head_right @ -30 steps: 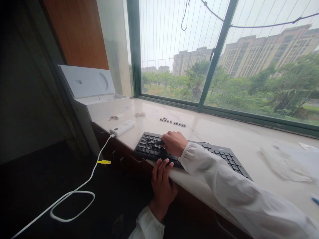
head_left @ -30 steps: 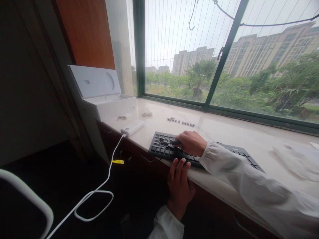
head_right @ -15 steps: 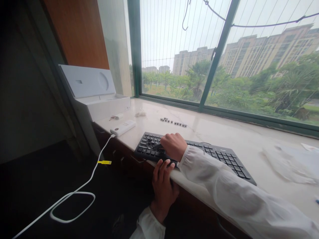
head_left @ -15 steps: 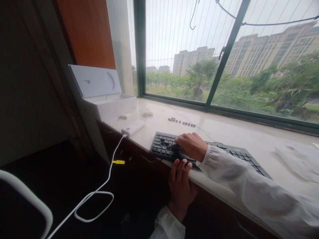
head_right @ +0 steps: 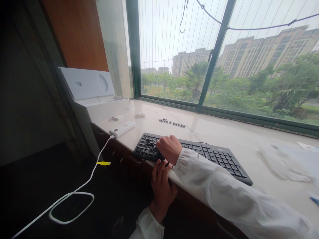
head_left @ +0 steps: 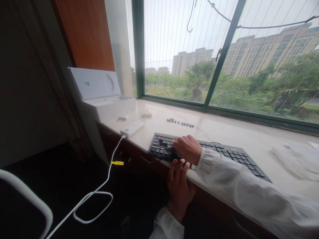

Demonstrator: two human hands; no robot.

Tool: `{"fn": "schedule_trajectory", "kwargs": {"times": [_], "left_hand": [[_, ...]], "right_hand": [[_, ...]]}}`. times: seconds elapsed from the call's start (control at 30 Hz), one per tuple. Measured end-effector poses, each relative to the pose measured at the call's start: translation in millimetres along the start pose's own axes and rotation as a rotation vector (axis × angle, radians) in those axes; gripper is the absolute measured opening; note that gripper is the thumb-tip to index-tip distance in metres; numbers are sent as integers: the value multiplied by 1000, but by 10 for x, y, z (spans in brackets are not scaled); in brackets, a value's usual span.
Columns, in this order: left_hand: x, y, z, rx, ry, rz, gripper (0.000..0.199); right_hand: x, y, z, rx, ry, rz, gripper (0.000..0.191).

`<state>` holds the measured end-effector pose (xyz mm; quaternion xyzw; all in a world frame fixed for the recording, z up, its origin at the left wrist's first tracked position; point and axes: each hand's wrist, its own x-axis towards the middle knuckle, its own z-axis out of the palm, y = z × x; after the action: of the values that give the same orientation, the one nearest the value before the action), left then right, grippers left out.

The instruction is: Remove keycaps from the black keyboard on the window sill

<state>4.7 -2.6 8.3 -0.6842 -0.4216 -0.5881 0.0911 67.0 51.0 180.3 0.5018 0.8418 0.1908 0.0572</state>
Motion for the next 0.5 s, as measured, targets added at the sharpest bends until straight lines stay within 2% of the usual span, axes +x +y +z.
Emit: {"fn": "schedule_trajectory", "kwargs": {"times": [0.27, 0.5], "left_hand": [[-25, -6, 16, 29, -5, -12, 32], [-29, -11, 17, 31, -19, -7, 33]], "right_hand": [[-20, -138, -68, 65, -48, 129, 25], [-4, -140, -70, 98, -86, 202, 24]]}}
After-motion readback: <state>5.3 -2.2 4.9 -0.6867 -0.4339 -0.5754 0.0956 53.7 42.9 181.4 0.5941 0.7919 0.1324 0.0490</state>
